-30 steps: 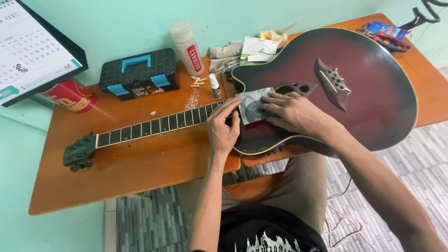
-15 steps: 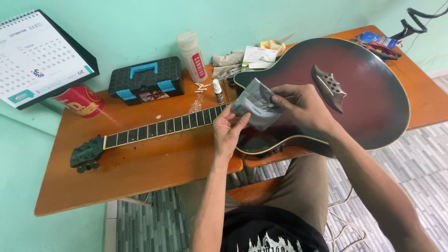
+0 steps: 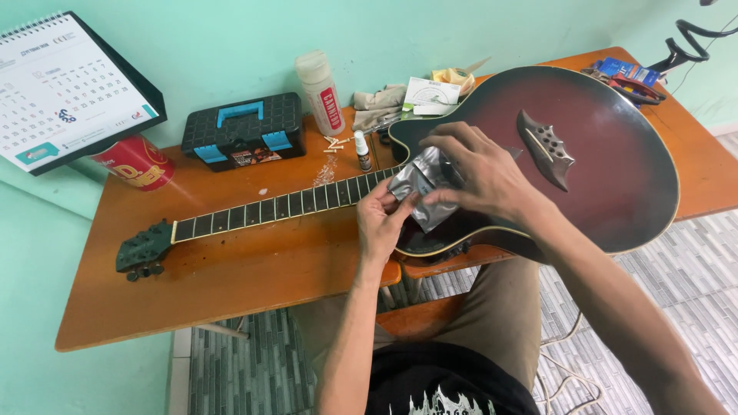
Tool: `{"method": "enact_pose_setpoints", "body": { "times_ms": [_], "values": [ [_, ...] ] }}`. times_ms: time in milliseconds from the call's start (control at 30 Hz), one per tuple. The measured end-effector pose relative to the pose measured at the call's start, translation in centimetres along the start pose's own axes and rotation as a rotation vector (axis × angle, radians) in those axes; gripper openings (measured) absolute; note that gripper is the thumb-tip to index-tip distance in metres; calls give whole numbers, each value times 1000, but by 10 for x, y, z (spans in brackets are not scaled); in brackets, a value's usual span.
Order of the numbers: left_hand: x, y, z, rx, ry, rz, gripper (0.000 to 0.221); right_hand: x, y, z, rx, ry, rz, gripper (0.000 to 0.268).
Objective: The person removes guitar strings from their packaging and feeds them through the bridge and soundhole of a guitar.
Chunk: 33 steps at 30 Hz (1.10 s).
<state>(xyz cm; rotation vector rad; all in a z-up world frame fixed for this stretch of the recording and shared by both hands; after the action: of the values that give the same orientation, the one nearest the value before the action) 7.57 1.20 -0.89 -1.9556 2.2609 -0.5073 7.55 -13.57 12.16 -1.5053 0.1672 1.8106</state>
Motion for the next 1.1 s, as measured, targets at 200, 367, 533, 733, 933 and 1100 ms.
{"method": "enact_pose_setpoints", "body": {
  "times_ms": [200, 367, 533, 733, 933, 1100],
  "values": [
    [-3, 2, 0, 28, 14, -31, 35, 15, 17, -31, 268, -91, -156, 58],
    [-5, -1, -7, 45, 30, -29, 34, 5, 28, -60, 268, -259, -271, 25],
    [-10, -4, -13, 30, 10, -25, 42, 8, 33, -57, 474, -758, -228, 14],
    [4, -22, -45, 100, -185, 4, 37, 29, 37, -72, 474, -919, -268, 15],
    [17, -37, -62, 147, -409, 55, 17, 35, 30, -71, 454, -978, -227, 20],
    [25, -40, -66, 166, -619, 81, 13, 3, 15, -41, 190, -446, -173, 25]
  ]
}}
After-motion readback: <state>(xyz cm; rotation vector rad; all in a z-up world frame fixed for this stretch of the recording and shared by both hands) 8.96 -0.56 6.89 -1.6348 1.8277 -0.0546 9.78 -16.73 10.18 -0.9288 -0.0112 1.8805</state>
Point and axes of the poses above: each hand's wrist, its own y-axis away from the middle knuckle, its own x-axis out of the palm, z = x × y, the point moved 9 cm from there along -y, towards the middle knuckle, and after that the axes turned 14 degrees about z, right-handed, at the moved point
